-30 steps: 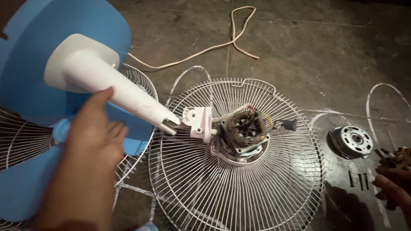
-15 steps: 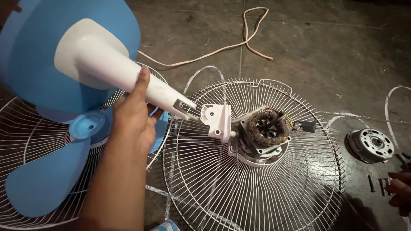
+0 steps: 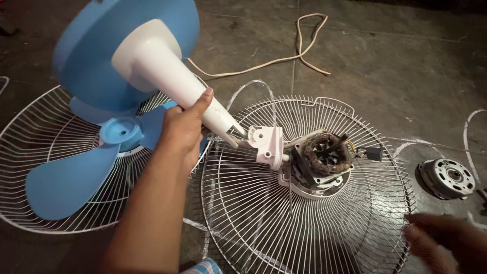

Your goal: The person sits on the floor and works on a disassembled electric fan. They handle the motor, fan blades, and cage, then use a screwdriver to tighten screws on the motor housing.

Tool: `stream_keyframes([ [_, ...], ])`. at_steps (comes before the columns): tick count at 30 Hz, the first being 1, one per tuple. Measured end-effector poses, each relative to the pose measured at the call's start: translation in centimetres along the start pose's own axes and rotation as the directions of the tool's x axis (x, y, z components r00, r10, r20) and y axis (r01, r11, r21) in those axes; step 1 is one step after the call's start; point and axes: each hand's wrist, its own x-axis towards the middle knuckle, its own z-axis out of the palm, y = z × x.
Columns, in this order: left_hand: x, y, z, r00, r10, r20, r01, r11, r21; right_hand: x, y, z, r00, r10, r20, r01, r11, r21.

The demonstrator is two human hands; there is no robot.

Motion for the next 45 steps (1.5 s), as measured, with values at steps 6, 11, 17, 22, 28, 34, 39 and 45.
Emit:
stream_keyframes([
  [6, -0.9, 0.7, -3.0, 1.000, -0.002, 0.020, 0.002, 1.000, 0.010, -3.5, -15.9, 4.8, 0.896, -0.301, 0.326, 0.256, 0.951, 0.174],
  [11, -2.3, 1.5, -7.9, 0.974, 0.216, -0.075, -0.168, 0.900, 0.402, -5.0, -27.5, 8.5, 0.742, -0.538, 0.399, 0.205, 0.750, 0.629],
  [17, -4.8, 3.7, -16.4, 0.923, 0.383, -0.044, -0.094, 0.335, 0.938, -3.0, -35.0, 13.0, 0.550, -0.723, 0.418, 0.401, 0.668, 0.627],
  [22, -4.9, 3.4, -20.7, 0.981, 0.033, -0.189, 0.192, -0.132, 0.973, -2.3, -38.4, 19.6, 0.454, -0.806, 0.381, 0.561, 0.590, 0.580],
  [28, -4.2, 2.0, -23.6, 0.971, -0.074, -0.229, 0.210, -0.202, 0.957, -1.4, -41.1, 24.4, 0.450, -0.631, 0.632, 0.621, 0.729, 0.287],
  [34, -5.3, 2.7, -25.0, 0.944, -0.208, -0.256, 0.215, -0.200, 0.956, -1.0, -43.6, 22.4, 0.507, -0.253, 0.824, 0.557, 0.826, -0.090],
  [39, -6.0, 3.3, -24.9, 0.923, -0.255, -0.288, 0.226, -0.248, 0.942, -0.9, -44.1, 21.9, 0.532, -0.132, 0.837, 0.534, 0.819, -0.211],
  [45, -8.6, 3.3, -25.1, 0.921, -0.251, -0.297, 0.254, -0.190, 0.948, -0.5, -40.3, 23.7, 0.538, -0.412, 0.736, 0.585, 0.810, 0.026],
])
